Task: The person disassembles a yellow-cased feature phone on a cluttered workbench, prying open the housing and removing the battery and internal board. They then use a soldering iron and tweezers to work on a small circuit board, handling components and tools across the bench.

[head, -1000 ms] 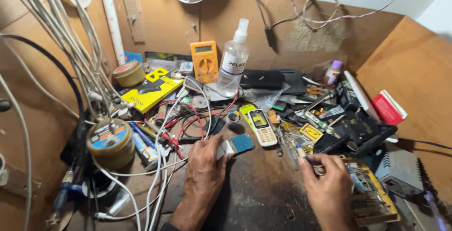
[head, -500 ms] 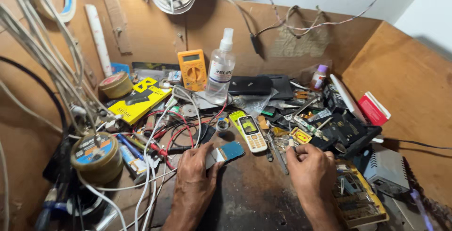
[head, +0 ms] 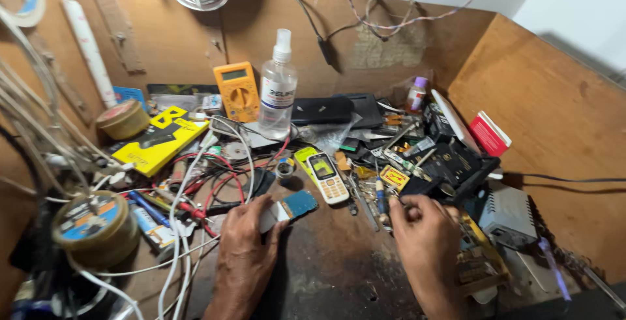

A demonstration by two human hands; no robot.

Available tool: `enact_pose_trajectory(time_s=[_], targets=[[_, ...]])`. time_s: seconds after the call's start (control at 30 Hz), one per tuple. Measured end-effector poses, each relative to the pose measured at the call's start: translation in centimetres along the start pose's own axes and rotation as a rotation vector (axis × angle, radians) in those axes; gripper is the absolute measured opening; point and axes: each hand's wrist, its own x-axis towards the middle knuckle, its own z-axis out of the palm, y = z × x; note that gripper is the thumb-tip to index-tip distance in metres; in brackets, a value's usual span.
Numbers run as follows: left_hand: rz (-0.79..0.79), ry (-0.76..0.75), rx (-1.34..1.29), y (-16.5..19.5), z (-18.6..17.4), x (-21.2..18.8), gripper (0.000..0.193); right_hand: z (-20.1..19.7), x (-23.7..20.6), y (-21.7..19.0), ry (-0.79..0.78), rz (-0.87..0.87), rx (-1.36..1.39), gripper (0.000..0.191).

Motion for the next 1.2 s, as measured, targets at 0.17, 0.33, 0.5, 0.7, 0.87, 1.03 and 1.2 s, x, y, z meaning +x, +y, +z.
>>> enact_pose_trajectory(time_s=[0.17, 0.33, 0.5, 0.7, 0.87, 1.03, 1.2], targets=[[0.021, -0.012, 0.055, -0.2, 0.4, 0.0, 0.047, -6.1, -1.8, 4.5, 0.075, 0.059, -0.037, 0.020], [0.016, -0.016, 0.086, -0.1, 0.3, -0.4, 0.046, -12.6, -1.6, 11.8, 0.190, 0.138, -0.249, 0.023], [0.023, -0.030, 0.092, 0.0, 0.2, -0.3, 0.047, -13.7, -2.4, 17.0, 0.063, 0.270, -0.646, 0.028], [-0.001, -0.033, 0.082, 0.5, 0.0, -0.2, 0.047, -11.9, -2.3, 20.1, -0.173, 0.503, -0.498, 0.034], [-0.072, -0.065, 0.082, 0.7, -0.1, -0.2, 0.046, -12.3, -2.2, 19.4, -0.067, 0.378, -0.496, 0.028], [-0.016, -0.048, 0.101, 0.5, -0.2, -0.3, 0.044, -12.1, -0.7, 15.8, 0.047, -0.091, -0.400, 0.028], [0.039, -0.015, 0.081, 0.5, 0.0, -0.2, 0.044, -9.9, 2.6, 12.8, -0.065, -0.295, -0.475, 0.031]])
